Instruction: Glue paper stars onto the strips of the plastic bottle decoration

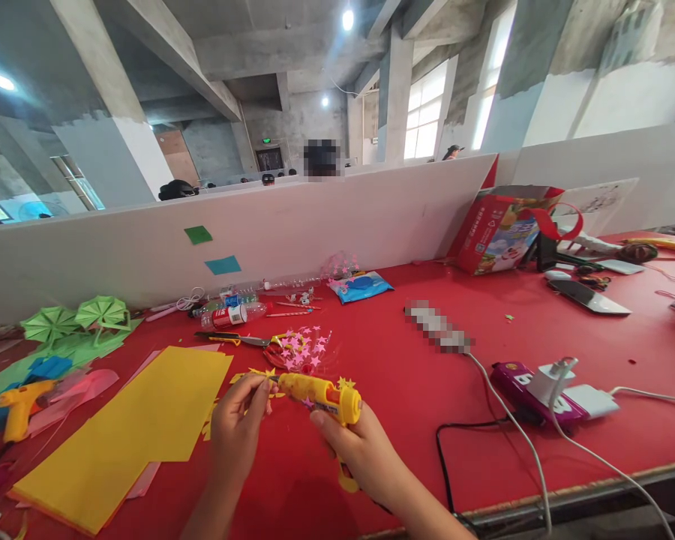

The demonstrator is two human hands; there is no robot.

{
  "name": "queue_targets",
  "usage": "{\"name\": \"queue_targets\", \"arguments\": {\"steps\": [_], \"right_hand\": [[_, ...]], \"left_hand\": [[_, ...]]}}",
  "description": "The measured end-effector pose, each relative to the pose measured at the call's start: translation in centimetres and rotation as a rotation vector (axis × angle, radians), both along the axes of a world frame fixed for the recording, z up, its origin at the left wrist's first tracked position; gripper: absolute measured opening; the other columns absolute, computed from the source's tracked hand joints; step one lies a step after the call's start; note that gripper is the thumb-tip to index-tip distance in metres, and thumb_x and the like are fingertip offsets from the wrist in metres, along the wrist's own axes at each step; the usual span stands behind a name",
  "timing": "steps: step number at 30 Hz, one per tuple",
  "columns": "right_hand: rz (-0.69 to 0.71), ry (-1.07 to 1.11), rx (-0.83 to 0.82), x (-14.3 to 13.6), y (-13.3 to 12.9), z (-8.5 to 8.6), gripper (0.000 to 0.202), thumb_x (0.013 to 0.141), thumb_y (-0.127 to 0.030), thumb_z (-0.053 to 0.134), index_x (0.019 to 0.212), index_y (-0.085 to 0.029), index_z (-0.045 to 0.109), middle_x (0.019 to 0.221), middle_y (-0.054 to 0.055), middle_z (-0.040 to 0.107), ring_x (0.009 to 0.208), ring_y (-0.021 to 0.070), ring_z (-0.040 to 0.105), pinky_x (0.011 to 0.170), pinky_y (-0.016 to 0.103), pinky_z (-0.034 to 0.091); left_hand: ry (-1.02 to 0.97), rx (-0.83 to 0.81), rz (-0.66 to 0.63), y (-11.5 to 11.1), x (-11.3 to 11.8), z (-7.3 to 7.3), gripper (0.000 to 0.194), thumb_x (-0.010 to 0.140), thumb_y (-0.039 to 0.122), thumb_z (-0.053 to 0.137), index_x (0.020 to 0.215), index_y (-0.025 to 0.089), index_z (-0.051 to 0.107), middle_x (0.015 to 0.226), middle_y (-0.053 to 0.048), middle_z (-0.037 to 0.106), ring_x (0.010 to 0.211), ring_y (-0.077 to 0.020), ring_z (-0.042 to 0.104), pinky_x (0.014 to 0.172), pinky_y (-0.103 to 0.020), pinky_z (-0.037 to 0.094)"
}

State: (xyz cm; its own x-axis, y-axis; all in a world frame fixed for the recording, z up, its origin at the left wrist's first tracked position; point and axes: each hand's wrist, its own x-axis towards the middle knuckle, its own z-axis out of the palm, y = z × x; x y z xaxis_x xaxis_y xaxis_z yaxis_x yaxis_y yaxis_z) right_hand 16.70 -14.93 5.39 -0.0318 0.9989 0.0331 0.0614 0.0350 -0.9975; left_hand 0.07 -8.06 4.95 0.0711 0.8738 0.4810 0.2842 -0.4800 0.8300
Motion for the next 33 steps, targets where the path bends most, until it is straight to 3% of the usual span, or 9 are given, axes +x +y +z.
{"name": "queue_targets", "arguments": {"steps": [7, 33], "right_hand": [[-0.003, 0.007, -0.038, 0.05, -0.14, -0.22, 0.045, 0.081, -0.06, 0.047, 0.075, -0.016, 0.054, 0.056, -0.005, 0.041, 0.052, 0.0084, 0.036, 0.047, 0.02, 0.031], [0.039, -0.001, -0.013, 0.19, 0.04, -0.04, 0.046, 0.083, -0.061, 0.047, 0.071, -0.017, 0.057, 0.054, -0.005, 0.036, 0.049, 0.0078, 0.029, 0.045, 0.02, 0.026]], "left_hand": [[0.009, 0.017, 0.012, -0.2, -0.02, 0.22, 0.023, 0.087, 0.033, 0.051, 0.071, 0.018, 0.06, 0.067, -0.002, 0.057, 0.059, -0.0126, 0.053, 0.055, -0.021, 0.044], [0.091, 0.072, 0.041, -0.08, 0.02, 0.09, 0.023, 0.088, 0.032, 0.049, 0.073, 0.019, 0.061, 0.066, -0.002, 0.058, 0.059, -0.0133, 0.056, 0.056, -0.022, 0.046]]}}
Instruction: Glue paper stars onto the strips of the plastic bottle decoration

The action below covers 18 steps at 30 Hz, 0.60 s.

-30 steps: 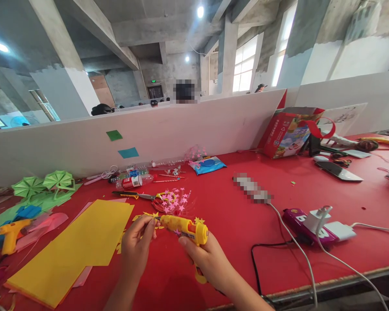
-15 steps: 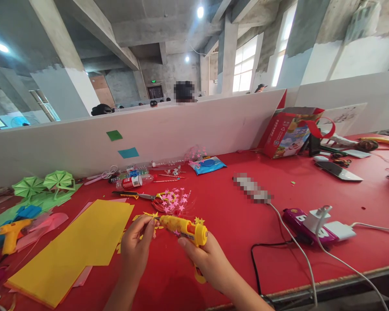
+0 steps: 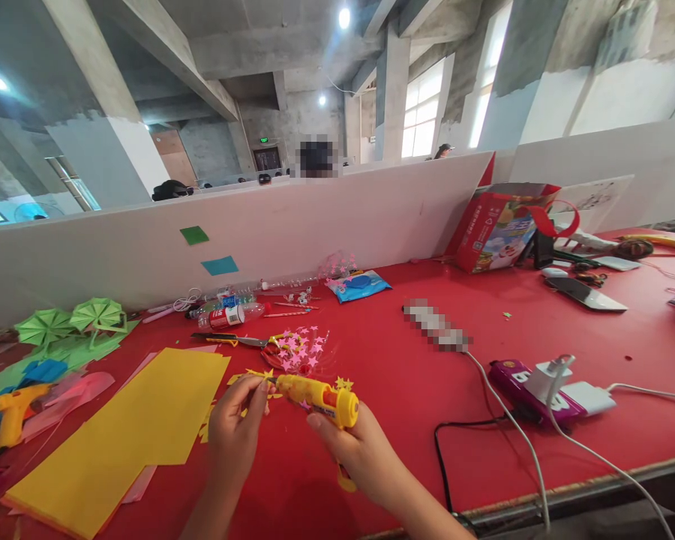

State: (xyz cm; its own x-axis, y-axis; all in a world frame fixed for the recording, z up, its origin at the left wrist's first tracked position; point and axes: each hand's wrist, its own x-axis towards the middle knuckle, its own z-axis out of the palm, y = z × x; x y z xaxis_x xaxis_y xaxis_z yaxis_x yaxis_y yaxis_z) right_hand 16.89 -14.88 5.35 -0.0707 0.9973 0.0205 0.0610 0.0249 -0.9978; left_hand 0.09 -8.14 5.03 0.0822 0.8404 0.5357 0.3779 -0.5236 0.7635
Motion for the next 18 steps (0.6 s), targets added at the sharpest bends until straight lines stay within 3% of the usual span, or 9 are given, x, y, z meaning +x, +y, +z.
{"name": "queue_targets", "arguments": {"steps": [8, 12, 15, 18], "right_hand": [[0.003, 0.004, -0.012, 0.1, 0.0, -0.1, 0.043, 0.084, -0.057, 0.047, 0.079, -0.017, 0.06, 0.054, -0.006, 0.034, 0.048, 0.0075, 0.029, 0.044, 0.02, 0.026], [-0.006, -0.002, 0.029, 0.1, 0.0, 0.3, 0.04, 0.084, -0.053, 0.05, 0.093, -0.017, 0.064, 0.054, -0.006, 0.033, 0.047, 0.0074, 0.027, 0.043, 0.019, 0.026], [-0.028, -0.071, 0.068, 0.2, -0.2, 0.9, 0.036, 0.082, -0.049, 0.054, 0.093, -0.017, 0.066, 0.054, -0.005, 0.037, 0.047, 0.0077, 0.028, 0.043, 0.02, 0.027], [-0.108, -0.113, 0.103, 0.7, -0.2, 0.9, 0.036, 0.081, -0.051, 0.054, 0.082, -0.017, 0.064, 0.057, -0.003, 0.045, 0.048, 0.0081, 0.033, 0.045, 0.022, 0.03]], "left_hand": [[-0.016, 0.02, 0.025, 0.1, 0.4, -0.1, 0.023, 0.088, 0.032, 0.05, 0.072, 0.019, 0.061, 0.065, -0.001, 0.059, 0.058, -0.0131, 0.056, 0.057, -0.022, 0.045], [0.144, 0.232, 0.07, 0.3, 0.2, -0.2, 0.02, 0.088, 0.025, 0.049, 0.075, 0.019, 0.062, 0.067, -0.003, 0.062, 0.058, -0.0133, 0.057, 0.057, -0.023, 0.045], [0.303, 0.402, 0.067, 0.3, -0.2, -0.4, 0.016, 0.087, 0.02, 0.049, 0.081, 0.02, 0.064, 0.073, -0.006, 0.067, 0.066, -0.0154, 0.062, 0.063, -0.024, 0.047], [0.275, 0.391, -0.003, 0.1, -0.4, -0.5, 0.017, 0.088, 0.02, 0.048, 0.083, 0.021, 0.064, 0.078, -0.008, 0.068, 0.073, -0.0162, 0.064, 0.067, -0.024, 0.048]]}}
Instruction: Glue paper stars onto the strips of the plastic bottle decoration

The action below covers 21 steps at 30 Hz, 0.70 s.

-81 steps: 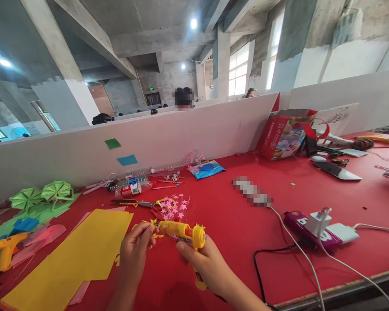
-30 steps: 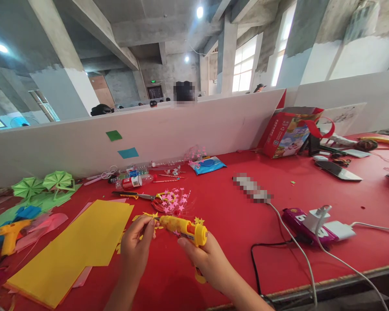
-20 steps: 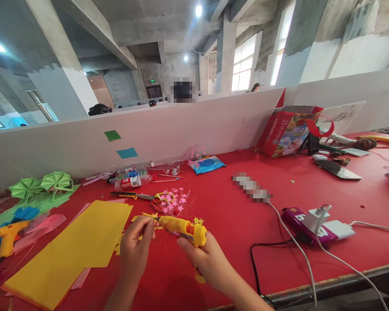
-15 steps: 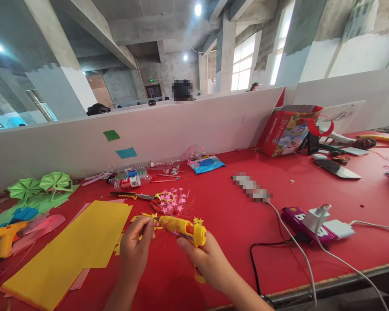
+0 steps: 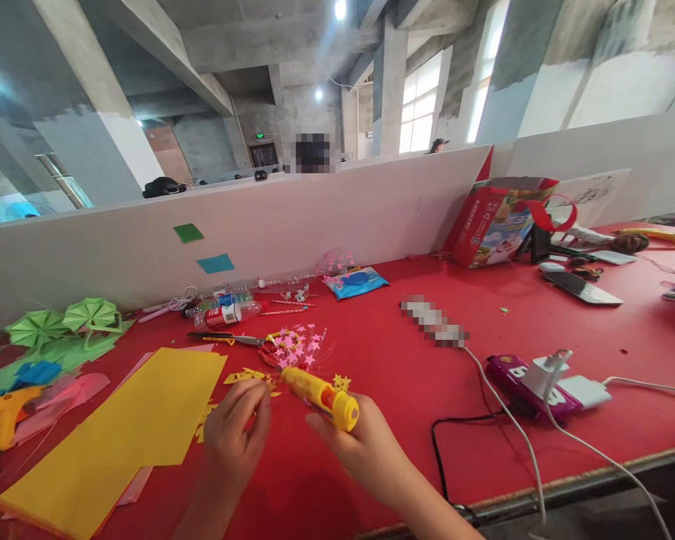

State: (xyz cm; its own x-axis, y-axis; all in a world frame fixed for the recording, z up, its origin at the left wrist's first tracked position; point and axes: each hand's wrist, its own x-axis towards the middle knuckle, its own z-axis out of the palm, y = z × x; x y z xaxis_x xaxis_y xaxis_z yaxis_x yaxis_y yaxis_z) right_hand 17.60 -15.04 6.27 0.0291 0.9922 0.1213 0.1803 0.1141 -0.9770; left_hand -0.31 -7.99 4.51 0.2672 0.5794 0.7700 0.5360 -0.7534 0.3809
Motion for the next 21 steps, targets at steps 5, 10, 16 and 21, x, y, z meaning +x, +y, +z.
{"name": "queue_targets", "arguments": {"steps": [5, 10, 16, 21], "right_hand": [[-0.245, -0.184, -0.029, 3.3, 2.2, -1.4, 0.035, 0.084, -0.053, 0.047, 0.086, -0.019, 0.053, 0.064, -0.002, 0.052, 0.05, 0.0104, 0.042, 0.047, 0.023, 0.034], [-0.392, -0.71, -0.059, 7.3, 6.0, -4.2, 0.009, 0.07, -0.018, 0.055, 0.079, -0.018, 0.052, 0.079, 0.002, 0.053, 0.066, 0.0142, 0.049, 0.06, 0.025, 0.036], [-0.364, -0.862, -0.09, 9.3, 8.4, -7.5, 0.019, 0.067, -0.006, 0.054, 0.084, -0.012, 0.06, 0.088, 0.011, 0.057, 0.08, 0.0212, 0.055, 0.072, 0.029, 0.039], [-0.372, -0.895, 0.041, 7.7, 6.6, -5.7, 0.028, 0.078, -0.016, 0.056, 0.106, -0.012, 0.058, 0.114, 0.019, 0.055, 0.107, 0.0313, 0.051, 0.089, 0.04, 0.04]], "left_hand": [[-0.287, -0.577, -0.107, 0.0, -0.2, 0.1, 0.027, 0.088, 0.039, 0.049, 0.07, 0.019, 0.056, 0.064, 0.0, 0.058, 0.053, -0.0112, 0.052, 0.051, -0.021, 0.044], [-0.456, -1.007, -0.236, -0.1, -0.3, -0.2, 0.034, 0.083, 0.048, 0.054, 0.068, 0.018, 0.053, 0.06, 0.003, 0.053, 0.044, -0.007, 0.045, 0.042, -0.018, 0.034], [-0.453, -1.157, -0.333, -0.5, 0.3, -0.7, 0.032, 0.081, 0.047, 0.057, 0.073, 0.017, 0.055, 0.064, 0.003, 0.056, 0.045, -0.0051, 0.043, 0.042, -0.017, 0.03], [-0.491, -1.299, -0.421, -0.3, 0.7, -0.8, 0.029, 0.081, 0.043, 0.061, 0.073, 0.016, 0.057, 0.062, 0.002, 0.058, 0.043, -0.0039, 0.042, 0.042, -0.017, 0.026]]}}
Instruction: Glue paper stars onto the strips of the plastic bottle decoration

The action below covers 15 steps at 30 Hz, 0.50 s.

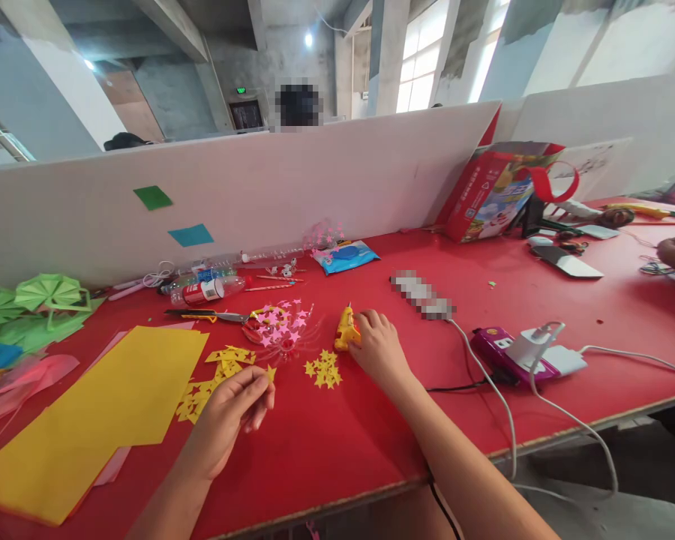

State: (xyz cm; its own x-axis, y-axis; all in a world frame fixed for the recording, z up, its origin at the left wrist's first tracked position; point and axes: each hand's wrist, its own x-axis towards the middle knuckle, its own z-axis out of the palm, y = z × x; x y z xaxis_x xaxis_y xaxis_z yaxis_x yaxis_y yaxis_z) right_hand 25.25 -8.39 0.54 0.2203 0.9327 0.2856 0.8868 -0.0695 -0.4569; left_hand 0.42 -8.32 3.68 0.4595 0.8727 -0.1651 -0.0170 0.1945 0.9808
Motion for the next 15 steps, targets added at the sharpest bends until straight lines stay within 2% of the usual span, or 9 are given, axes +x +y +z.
{"name": "queue_targets", "arguments": {"steps": [2, 3, 5, 6, 9, 12, 15], "right_hand": [[0.104, 0.0, 0.048, -1.8, -1.4, 1.5, 0.019, 0.087, -0.022, 0.051, 0.103, -0.017, 0.059, 0.107, 0.013, 0.059, 0.103, 0.0244, 0.054, 0.091, 0.035, 0.041], [0.208, 0.009, 0.077, -2.7, -2.1, 2.1, 0.016, 0.09, -0.023, 0.048, 0.1, -0.02, 0.06, 0.102, 0.009, 0.062, 0.098, 0.0201, 0.057, 0.088, 0.031, 0.043], [0.553, 0.065, 0.254, -4.5, -3.1, 3.1, 0.017, 0.091, -0.019, 0.046, 0.101, -0.018, 0.059, 0.099, 0.009, 0.064, 0.094, 0.0184, 0.059, 0.081, 0.029, 0.047], [0.632, 0.043, 0.328, -5.2, -3.4, 3.3, 0.016, 0.091, -0.017, 0.045, 0.101, -0.018, 0.058, 0.095, 0.009, 0.065, 0.091, 0.0184, 0.06, 0.079, 0.029, 0.047], [0.659, -0.006, 0.441, -6.3, -3.5, 3.3, 0.012, 0.092, -0.015, 0.047, 0.093, -0.017, 0.058, 0.083, 0.007, 0.066, 0.076, 0.0167, 0.059, 0.07, 0.029, 0.047], [0.666, 0.021, 0.45, -6.3, -3.0, 3.1, 0.011, 0.091, -0.014, 0.048, 0.086, -0.017, 0.057, 0.077, 0.005, 0.064, 0.071, 0.0153, 0.058, 0.066, 0.027, 0.047], [0.675, 0.071, 0.427, -5.9, -2.5, 3.4, 0.012, 0.09, -0.012, 0.047, 0.083, -0.017, 0.055, 0.075, 0.004, 0.062, 0.068, 0.0139, 0.056, 0.063, 0.025, 0.045]], "left_hand": [[-0.031, -0.075, -0.058, 0.1, 0.2, -0.1, 0.028, 0.08, 0.042, 0.063, 0.072, 0.016, 0.057, 0.061, 0.002, 0.059, 0.042, -0.0034, 0.042, 0.042, -0.018, 0.026], [-0.04, -0.113, -0.084, 0.2, 0.2, -0.2, 0.028, 0.08, 0.042, 0.063, 0.071, 0.016, 0.057, 0.06, 0.002, 0.059, 0.041, -0.0033, 0.041, 0.042, -0.018, 0.026], [-0.044, -0.178, -0.126, 0.4, 0.4, -0.4, 0.029, 0.079, 0.042, 0.064, 0.069, 0.015, 0.057, 0.057, 0.002, 0.058, 0.04, -0.0035, 0.04, 0.041, -0.018, 0.026], [-0.041, -0.203, -0.138, 0.4, 0.4, -0.5, 0.03, 0.079, 0.042, 0.064, 0.068, 0.015, 0.057, 0.056, 0.002, 0.057, 0.04, -0.0036, 0.04, 0.041, -0.018, 0.026], [-0.031, -0.247, -0.149, 0.6, 0.6, -0.6, 0.029, 0.079, 0.04, 0.063, 0.067, 0.015, 0.056, 0.054, 0.002, 0.056, 0.041, -0.0038, 0.041, 0.041, -0.017, 0.027], [-0.014, -0.257, -0.161, 0.7, 0.6, -0.4, 0.028, 0.079, 0.04, 0.062, 0.067, 0.016, 0.055, 0.055, 0.003, 0.056, 0.041, -0.0037, 0.04, 0.041, -0.017, 0.027], [0.076, -0.155, -0.139, 1.0, 0.4, 0.0, 0.031, 0.082, 0.044, 0.057, 0.068, 0.017, 0.054, 0.053, 0.004, 0.053, 0.04, -0.0039, 0.036, 0.041, -0.018, 0.026]]}}
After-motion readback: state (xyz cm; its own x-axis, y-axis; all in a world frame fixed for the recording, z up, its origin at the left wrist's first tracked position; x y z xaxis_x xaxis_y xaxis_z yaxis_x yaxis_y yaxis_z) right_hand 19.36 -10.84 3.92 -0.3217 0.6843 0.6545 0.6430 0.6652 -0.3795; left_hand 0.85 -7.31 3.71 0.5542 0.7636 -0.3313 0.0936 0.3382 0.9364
